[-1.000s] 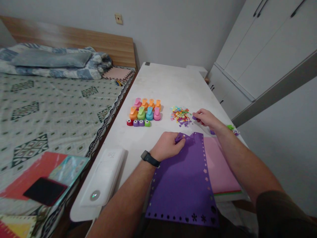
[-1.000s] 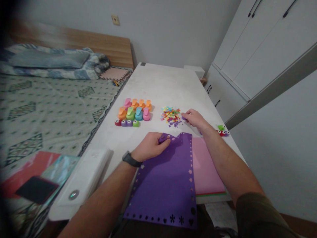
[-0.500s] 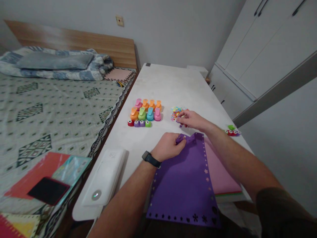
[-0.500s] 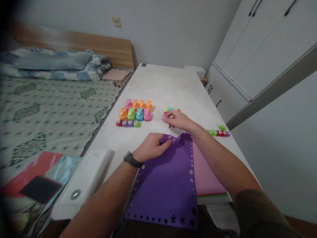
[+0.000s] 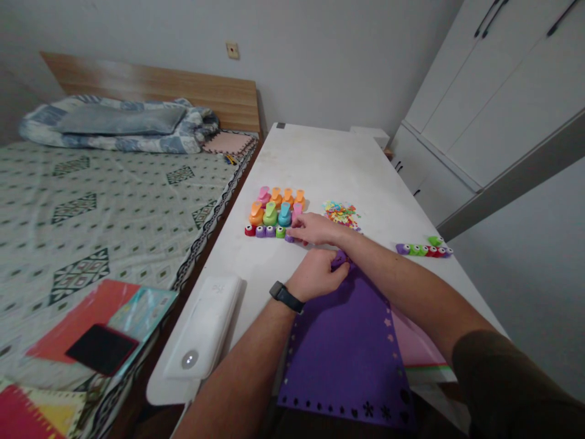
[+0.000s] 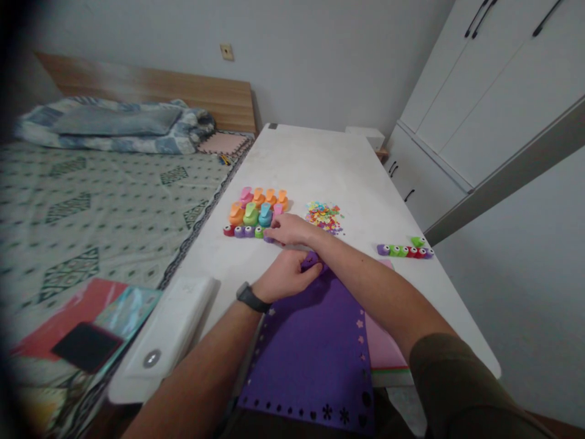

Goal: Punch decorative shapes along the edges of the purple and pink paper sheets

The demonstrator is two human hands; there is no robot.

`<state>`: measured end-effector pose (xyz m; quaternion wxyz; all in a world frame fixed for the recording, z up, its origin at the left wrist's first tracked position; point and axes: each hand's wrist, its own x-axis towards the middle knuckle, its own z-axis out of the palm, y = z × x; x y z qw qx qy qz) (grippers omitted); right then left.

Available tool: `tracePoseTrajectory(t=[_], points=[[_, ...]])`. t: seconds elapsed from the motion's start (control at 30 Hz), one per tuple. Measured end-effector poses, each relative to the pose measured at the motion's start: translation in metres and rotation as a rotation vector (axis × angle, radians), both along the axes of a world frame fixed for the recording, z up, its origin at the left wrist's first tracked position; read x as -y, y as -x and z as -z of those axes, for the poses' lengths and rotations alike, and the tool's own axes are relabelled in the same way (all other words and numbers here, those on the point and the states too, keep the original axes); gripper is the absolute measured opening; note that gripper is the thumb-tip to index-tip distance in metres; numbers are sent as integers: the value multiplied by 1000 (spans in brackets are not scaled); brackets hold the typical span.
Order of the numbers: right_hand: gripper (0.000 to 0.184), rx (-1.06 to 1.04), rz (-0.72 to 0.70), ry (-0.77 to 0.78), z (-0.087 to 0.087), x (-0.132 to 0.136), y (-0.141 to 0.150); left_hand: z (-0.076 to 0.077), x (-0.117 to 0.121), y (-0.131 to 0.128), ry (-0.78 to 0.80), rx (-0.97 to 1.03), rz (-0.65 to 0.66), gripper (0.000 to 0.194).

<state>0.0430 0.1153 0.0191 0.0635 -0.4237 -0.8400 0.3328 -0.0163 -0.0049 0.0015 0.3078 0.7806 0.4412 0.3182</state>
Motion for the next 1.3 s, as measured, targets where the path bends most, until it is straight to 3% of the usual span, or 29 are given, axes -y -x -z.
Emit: tracePoseTrajectory(t=[0.17,0.4,0.77,0.9,1.1,1.2,1.3], points=[[43,51,-12,-162,2,2,0,0,0,0,-27,4,5,25],[23,75,-28,-319,8,0,4,2,-1,1,-38,0,8,24],[23,63,2,-364,12,-2,7,0,-1,0,-18,30,19,20],[22,28,16,-380,4,0,0,-3,-1,0,-11,27,23,20],[26,-168,124,-412,-29,18,-44,-9,1,2,33,-74,-57,35],[26,-210,186,-406,-43,24,-87,-11,2,2,22,-79,-71,37],[30,-110,291,-427,-49,18,-148,-11,1,2,8,-95,-85,35]])
